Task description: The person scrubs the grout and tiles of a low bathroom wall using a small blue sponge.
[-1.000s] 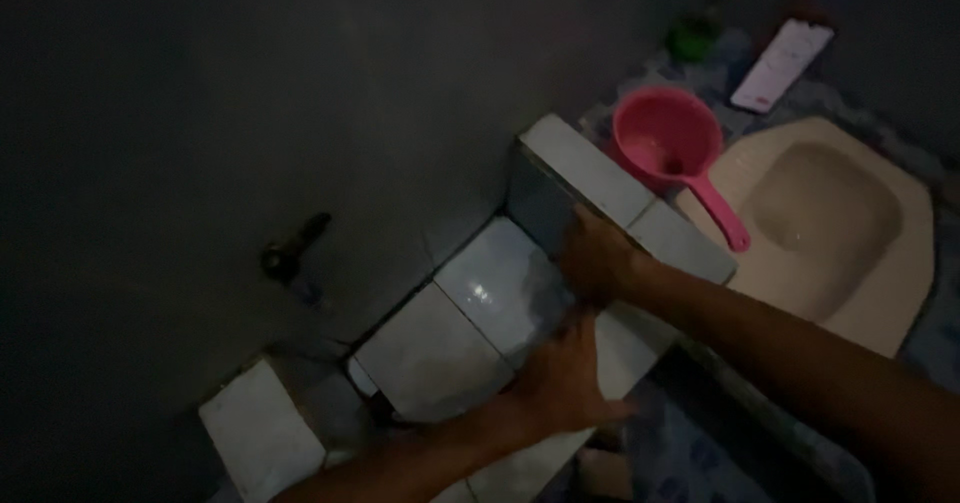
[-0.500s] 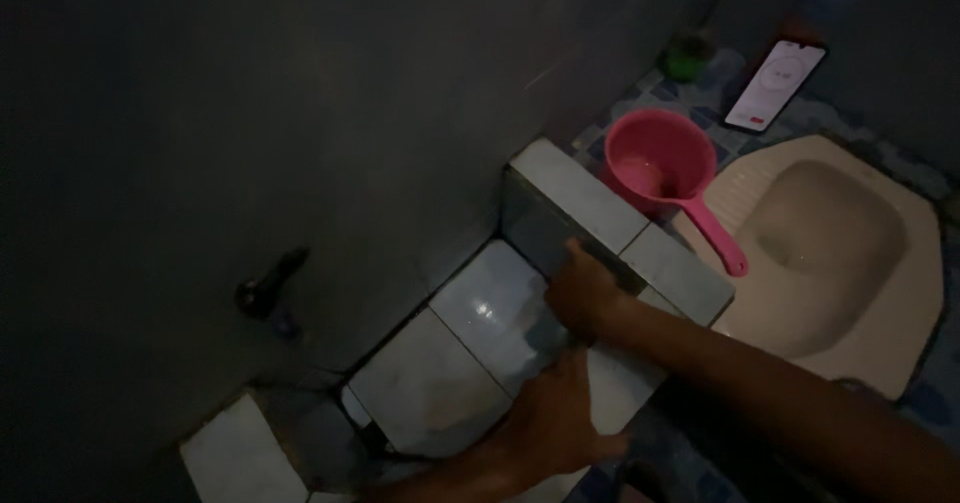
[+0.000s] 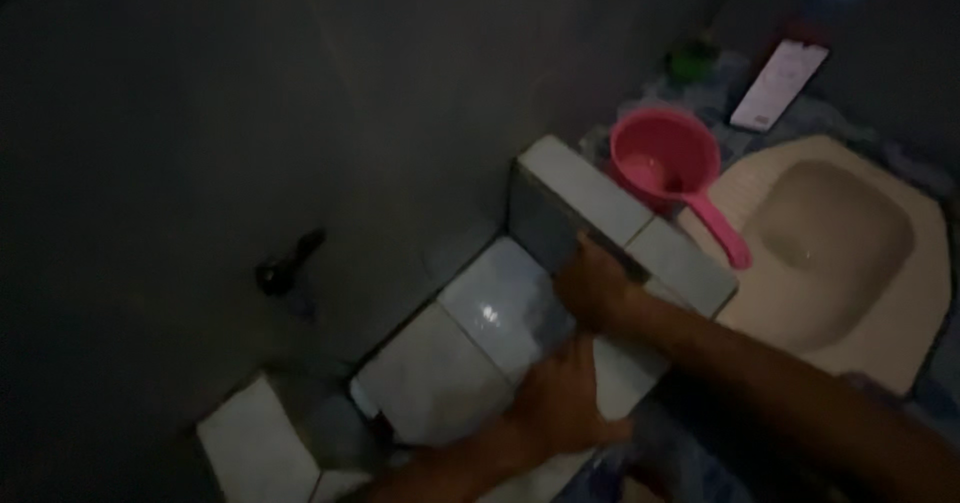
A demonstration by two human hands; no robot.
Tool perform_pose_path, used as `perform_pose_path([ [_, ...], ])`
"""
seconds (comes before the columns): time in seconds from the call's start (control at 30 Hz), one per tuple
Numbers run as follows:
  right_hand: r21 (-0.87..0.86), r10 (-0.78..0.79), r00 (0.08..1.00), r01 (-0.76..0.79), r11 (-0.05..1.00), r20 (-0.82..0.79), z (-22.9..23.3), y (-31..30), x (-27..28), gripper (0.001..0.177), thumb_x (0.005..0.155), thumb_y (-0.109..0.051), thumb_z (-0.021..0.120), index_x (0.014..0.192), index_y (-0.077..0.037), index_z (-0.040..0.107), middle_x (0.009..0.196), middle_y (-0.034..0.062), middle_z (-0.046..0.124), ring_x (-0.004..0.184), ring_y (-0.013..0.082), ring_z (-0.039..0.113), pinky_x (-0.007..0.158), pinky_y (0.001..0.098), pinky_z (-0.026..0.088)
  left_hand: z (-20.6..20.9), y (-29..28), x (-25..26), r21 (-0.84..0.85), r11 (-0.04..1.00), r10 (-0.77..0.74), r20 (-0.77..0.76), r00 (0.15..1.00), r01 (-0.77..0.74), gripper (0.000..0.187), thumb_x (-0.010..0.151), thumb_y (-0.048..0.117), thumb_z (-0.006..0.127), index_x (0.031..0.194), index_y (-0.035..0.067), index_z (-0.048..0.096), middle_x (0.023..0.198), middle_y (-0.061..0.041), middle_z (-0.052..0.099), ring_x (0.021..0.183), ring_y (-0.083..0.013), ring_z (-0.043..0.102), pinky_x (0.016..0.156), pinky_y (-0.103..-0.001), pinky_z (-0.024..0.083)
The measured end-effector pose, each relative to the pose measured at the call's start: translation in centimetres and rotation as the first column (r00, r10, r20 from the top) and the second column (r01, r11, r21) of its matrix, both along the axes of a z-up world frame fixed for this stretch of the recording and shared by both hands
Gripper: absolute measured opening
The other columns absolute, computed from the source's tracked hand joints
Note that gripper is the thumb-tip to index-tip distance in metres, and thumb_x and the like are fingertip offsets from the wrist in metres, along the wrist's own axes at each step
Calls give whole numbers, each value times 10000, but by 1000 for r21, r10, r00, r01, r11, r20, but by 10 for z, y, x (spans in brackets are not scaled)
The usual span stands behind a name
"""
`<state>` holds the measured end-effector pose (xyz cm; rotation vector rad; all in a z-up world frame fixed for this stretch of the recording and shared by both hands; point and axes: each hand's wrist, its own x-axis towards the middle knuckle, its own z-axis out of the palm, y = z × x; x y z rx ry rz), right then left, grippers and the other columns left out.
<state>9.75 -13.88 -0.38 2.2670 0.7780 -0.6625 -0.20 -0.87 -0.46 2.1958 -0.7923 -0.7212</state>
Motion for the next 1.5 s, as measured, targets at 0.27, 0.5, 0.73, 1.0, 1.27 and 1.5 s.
perform_pose_path([
  [0.27, -141, -41, 998, 35, 989, -39, 4, 8, -3, 361, 953, -419, 669, 1077, -100, 782, 1061, 123, 745, 1066, 303, 647, 1206, 558, 165, 0, 5, 7, -36, 998, -65, -145, 987, 60, 1306, 752, 595, 778, 1557, -184, 108, 1482, -448, 375, 1284, -522, 523, 1054, -494, 465],
  [0.5, -27, -30, 999, 30, 999, -19, 2, -3, 0, 291, 912, -356, 702, 974, -91, 806, 950, 108, 770, 951, 284, 710, 1233, 561, 179, -29, 1, -2, -167, 986, 15, 51, 999, -6, 1262, 737, 586, 795, 1542, -159, 171, 1438, -409, 440, 1257, -499, 554, 1031, -492, 481],
  [0.73, 27, -61, 993, 58, 998, 104, -26, -11, 12, 282, 955, -354, 648, 1000, -114, 790, 1040, 125, 764, 1031, 300, 693, 1207, 600, 177, -62, -3, -7, -262, 964, 127, 272, 954, -54, 1139, 705, 563, 816, 1489, -108, 334, 1361, -332, 557, 1195, -454, 611, 986, -485, 516],
  [1.0, 76, -41, 991, 32, 997, 124, -33, -12, 1, 284, 991, -303, 610, 944, -110, 812, 987, 129, 776, 980, 299, 707, 1226, 581, 179, -21, -1, 5, -82, 994, 77, 94, 993, -70, 1125, 672, 545, 820, 1483, -97, 375, 1342, -298, 602, 1128, -433, 646, 926, -477, 545],
  [1.27, 15, 7, 996, -9, 1000, 89, -6, -6, -4, 295, 931, -350, 679, 993, -90, 802, 981, 105, 762, 989, 319, 674, 1208, 521, 199, -1, 2, -9, 58, 997, 38, 65, 997, -41, 1303, 681, 584, 848, 1546, -152, 211, 1406, -381, 496, 1168, -464, 620, 976, -453, 535],
  [1.5, -14, 5, 997, -4, 1000, 80, -8, 1, 6, 252, 951, -318, 684, 998, -95, 790, 942, 87, 774, 915, 251, 722, 1190, 548, 278, -10, 0, -6, 41, 998, 38, 45, 998, -40, 1278, 690, 569, 835, 1530, -164, 209, 1431, -405, 458, 1176, -473, 602, 952, -455, 537],
])
